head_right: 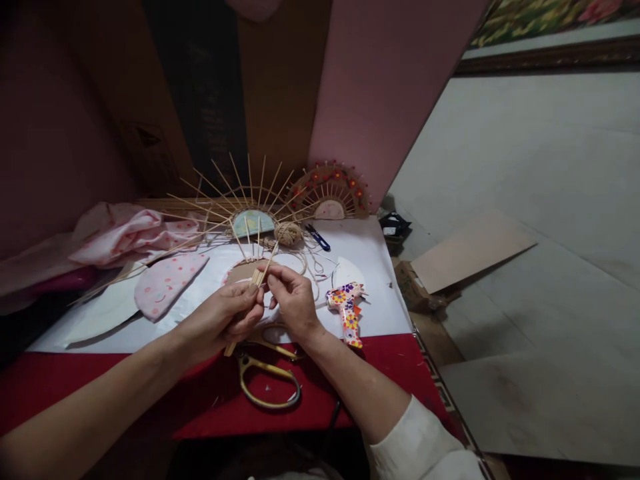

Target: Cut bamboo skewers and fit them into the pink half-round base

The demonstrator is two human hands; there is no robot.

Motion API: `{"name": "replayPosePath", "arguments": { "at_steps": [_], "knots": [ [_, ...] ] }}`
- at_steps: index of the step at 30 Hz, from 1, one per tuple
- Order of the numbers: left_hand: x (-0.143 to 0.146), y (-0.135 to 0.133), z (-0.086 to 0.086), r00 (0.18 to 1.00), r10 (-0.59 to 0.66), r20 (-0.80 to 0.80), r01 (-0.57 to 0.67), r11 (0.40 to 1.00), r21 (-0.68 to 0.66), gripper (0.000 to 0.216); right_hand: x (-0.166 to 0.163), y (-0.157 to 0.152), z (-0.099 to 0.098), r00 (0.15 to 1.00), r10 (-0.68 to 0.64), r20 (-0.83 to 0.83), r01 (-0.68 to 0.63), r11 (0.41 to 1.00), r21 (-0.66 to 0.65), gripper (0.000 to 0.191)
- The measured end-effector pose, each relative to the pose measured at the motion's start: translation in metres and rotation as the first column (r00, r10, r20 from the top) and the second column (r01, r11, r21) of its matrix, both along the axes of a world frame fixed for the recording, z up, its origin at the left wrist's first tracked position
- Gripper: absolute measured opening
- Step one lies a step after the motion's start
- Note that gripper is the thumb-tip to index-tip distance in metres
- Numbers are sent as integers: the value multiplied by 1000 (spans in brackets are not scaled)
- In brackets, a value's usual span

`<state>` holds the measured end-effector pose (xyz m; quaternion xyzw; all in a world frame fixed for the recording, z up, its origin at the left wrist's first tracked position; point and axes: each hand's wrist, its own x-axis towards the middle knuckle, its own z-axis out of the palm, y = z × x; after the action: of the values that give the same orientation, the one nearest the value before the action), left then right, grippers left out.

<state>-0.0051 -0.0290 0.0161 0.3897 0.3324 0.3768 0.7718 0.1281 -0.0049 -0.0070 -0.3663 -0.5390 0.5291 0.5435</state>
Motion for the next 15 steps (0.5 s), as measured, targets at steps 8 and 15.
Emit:
{"name": "replayPosePath", "arguments": {
  "at_steps": [8,15],
  "knots": [
    [1,0,-4,998,-31,-46,28,998,-54,22,3,1,-2,995,-21,-96,18,999,-30,16],
    [-1,2,-3,996,-70,-53,68,996,-54,21,5,4,6,981,-36,-189,26,998,-53,17]
  ]
}}
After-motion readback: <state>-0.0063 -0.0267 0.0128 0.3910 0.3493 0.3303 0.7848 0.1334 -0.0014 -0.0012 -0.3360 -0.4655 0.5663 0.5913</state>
